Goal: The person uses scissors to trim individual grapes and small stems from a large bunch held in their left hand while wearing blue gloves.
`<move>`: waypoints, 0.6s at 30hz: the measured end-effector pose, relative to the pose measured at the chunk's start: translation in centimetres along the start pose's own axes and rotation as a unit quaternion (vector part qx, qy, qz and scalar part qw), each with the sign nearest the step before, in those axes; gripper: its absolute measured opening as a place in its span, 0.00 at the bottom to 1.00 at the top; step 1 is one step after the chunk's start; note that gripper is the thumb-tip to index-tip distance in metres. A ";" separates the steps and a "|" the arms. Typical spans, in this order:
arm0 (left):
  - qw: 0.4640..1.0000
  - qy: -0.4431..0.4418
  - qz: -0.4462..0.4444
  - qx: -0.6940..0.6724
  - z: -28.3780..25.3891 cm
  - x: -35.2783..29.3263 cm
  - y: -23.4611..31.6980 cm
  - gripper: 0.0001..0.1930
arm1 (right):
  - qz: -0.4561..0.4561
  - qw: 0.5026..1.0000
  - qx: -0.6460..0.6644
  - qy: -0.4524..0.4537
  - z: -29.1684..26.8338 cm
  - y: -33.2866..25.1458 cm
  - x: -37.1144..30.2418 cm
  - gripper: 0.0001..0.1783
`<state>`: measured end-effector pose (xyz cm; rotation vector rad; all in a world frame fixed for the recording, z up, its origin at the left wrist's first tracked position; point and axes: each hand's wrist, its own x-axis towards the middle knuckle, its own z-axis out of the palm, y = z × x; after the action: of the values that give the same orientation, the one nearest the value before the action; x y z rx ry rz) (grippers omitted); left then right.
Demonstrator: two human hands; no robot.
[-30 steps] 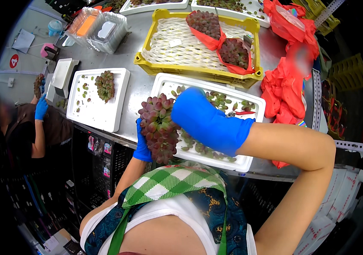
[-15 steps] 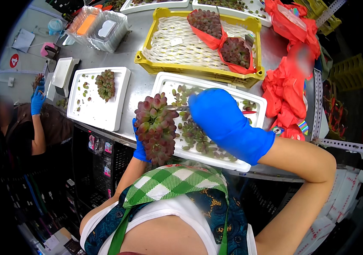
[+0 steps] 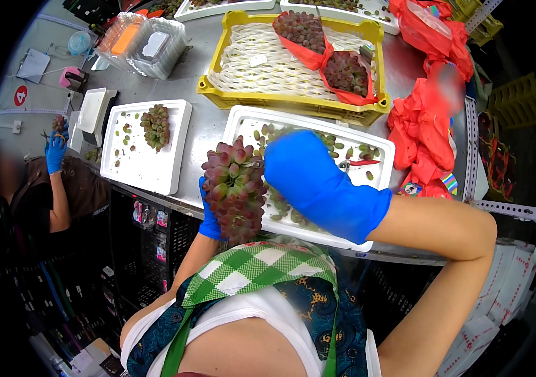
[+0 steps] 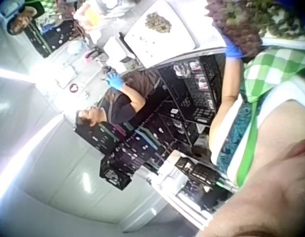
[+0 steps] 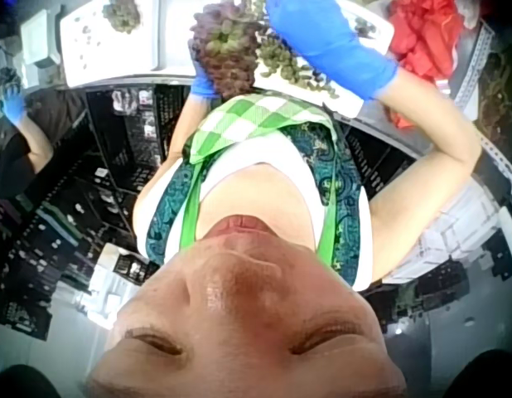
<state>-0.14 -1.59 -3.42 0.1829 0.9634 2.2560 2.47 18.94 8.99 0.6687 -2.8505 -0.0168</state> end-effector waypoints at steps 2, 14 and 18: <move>0.998 -0.006 -0.008 -0.055 0.1 0.1 0.0 0.22 | -0.013 1.000 -0.019 -0.022 0.1 -0.2 0.2 0.06; 0.988 0.006 -0.041 -0.147 -1.7 -0.2 -1.1 0.29 | 0.027 0.993 0.036 -0.109 -1.5 -0.1 -0.3 0.06; 0.999 0.038 0.010 0.000 0.3 0.4 0.0 0.22 | 0.068 0.993 0.015 -0.100 -2.4 1.4 -2.1 0.07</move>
<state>-0.35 -1.13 -3.21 0.1075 1.0053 2.2960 4.14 21.22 10.98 0.5033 -3.0891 -0.0209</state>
